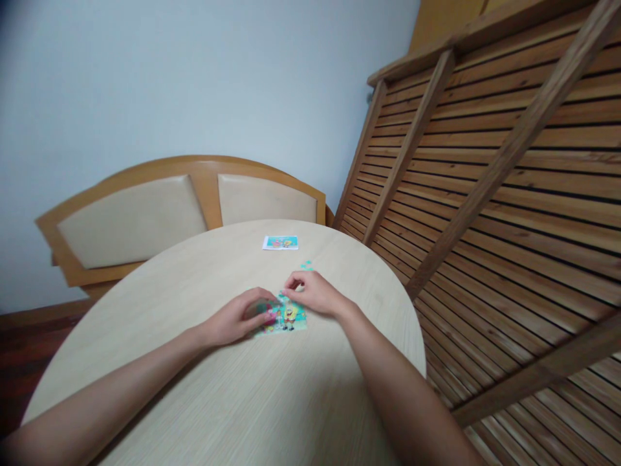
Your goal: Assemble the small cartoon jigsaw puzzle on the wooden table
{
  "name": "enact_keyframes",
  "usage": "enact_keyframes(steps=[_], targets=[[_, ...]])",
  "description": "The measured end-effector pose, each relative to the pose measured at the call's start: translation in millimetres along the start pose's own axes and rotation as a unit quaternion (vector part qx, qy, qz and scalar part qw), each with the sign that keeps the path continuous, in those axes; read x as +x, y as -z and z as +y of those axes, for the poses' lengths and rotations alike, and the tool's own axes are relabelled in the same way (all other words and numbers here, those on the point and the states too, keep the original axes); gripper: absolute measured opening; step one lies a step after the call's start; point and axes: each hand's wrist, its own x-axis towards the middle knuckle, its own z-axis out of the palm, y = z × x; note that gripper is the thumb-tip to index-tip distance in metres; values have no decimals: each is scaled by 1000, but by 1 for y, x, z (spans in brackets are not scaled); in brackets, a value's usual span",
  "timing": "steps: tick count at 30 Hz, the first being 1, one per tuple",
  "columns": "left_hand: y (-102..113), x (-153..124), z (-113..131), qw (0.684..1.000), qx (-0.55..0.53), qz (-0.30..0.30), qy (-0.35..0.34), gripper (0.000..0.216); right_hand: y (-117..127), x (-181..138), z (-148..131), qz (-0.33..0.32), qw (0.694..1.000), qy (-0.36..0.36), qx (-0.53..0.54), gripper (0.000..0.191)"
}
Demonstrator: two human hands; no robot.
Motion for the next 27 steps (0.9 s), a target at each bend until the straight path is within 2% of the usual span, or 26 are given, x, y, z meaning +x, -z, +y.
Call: enact_keyframes(steps=[3,7,10,13,27], targets=[[0,-3,5,988,65,-95,-101,39,19,-5,14,-22,997,-58,39,32],[0,-4,5,975,99,-144,-136,40,34,-12,26,-94,985,-123,75,38],[0,-4,4,973,110,-150,-136,38,38,-16,27,-160,972,-159,66,36],[1,-4,3,974,110,-146,-137,37,38,-18,25,-189,963,-184,54,34],[1,-5,3,973,117,-149,-132,38,36,-18,25,-186,966,-179,-1,34]])
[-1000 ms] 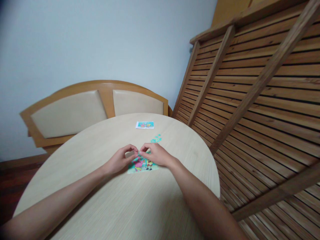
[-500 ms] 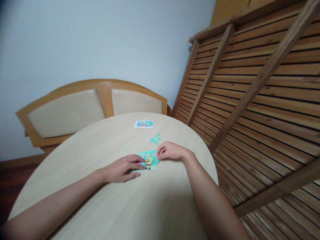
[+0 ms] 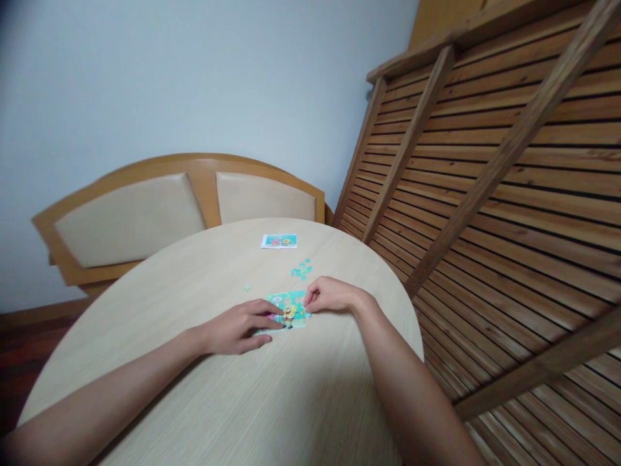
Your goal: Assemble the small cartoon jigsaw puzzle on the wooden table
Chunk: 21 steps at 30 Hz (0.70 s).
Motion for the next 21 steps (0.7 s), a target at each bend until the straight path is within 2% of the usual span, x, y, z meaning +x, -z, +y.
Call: enact_keyframes(steps=[21], targets=[[-2,-1,-3,1000,-4,5,-7,38,-5,3,-3,6,999,4,-47,24]])
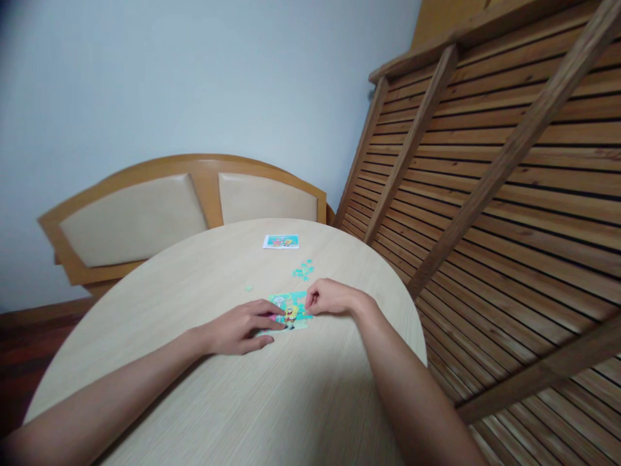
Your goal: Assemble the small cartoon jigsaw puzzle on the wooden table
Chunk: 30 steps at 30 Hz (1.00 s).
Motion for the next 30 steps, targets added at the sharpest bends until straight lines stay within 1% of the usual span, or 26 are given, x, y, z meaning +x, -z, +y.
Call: enact_keyframes(steps=[4,6,8,10,12,14,16,19,22,25,30], targets=[[0,1,2,1000,-13,3,13,38,1,-1,-1,1,1000,7,-11,24],[1,2,2,999,-31,22,28,35,1,-1,-2,3,1000,4,-15,24],[5,1,-2,996,-36,51,60,31,1,-1,-2,6,1000,2,-20,24],[9,-2,-14,989,-14,88,117,27,1,-1,-1,8,1000,2,-22,23],[12,-9,-30,972,29,133,193,23,1,-1,-1,6,1000,3,-21,23],[14,-18,-49,954,59,152,251,23,2,-2,-2,5,1000,4,-19,23],[13,-26,-64,946,67,156,278,26,2,-3,-4,6,1000,4,-23,23],[12,-30,-75,944,70,146,288,29,2,-3,-8,17,999,-1,-34,22],[11,-27,-76,944,77,129,293,30,1,-2,-7,26,999,12,-31,22],[10,-25,-75,944,73,125,295,29,-1,2,-3,36,998,34,-35,26],[12,-23,-75,947,45,135,288,28,-3,7,0,49,992,92,-69,38]])
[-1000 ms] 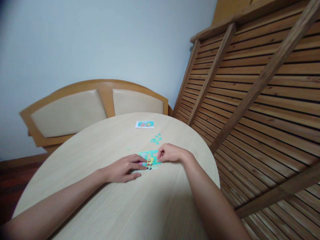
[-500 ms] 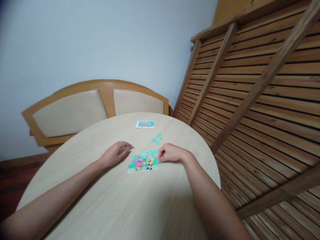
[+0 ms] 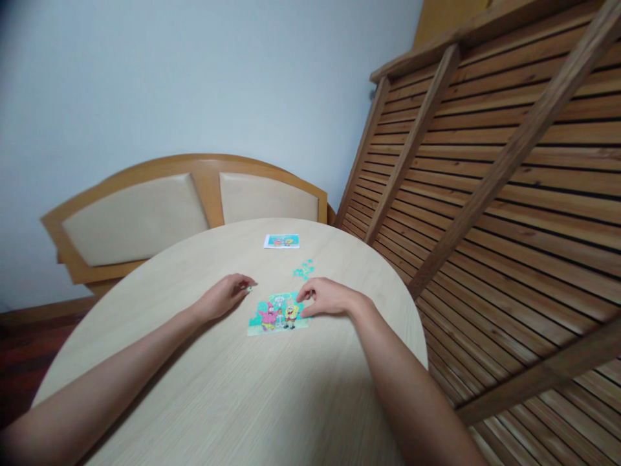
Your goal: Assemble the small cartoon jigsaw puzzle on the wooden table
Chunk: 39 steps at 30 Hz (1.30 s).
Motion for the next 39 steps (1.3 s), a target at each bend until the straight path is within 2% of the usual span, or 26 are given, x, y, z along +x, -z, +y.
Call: enact_keyframes(steps=[8,12,20,23,27,34,39], targets=[[6,-3,10,999,-11,-14,27,21,-4,3,-9,-5,1000,22,-21,37],[4,-4,20,992,-109,-11,61,25,-5,3,-13,14,999,28,-30,34],[-16,-7,62,923,-370,35,103,33,-18,10,-30,24,997,26,69,35],[-19,-8,73,894,-430,46,116,39,-22,12,-42,35,994,52,94,33],[-19,-10,82,872,-474,48,115,47,-24,14,-51,62,989,83,108,28],[-19,-11,85,872,-476,29,109,52,-26,17,-46,78,987,84,117,29],[-22,-13,83,890,-444,8,100,53,-26,17,-46,88,982,81,144,25]])
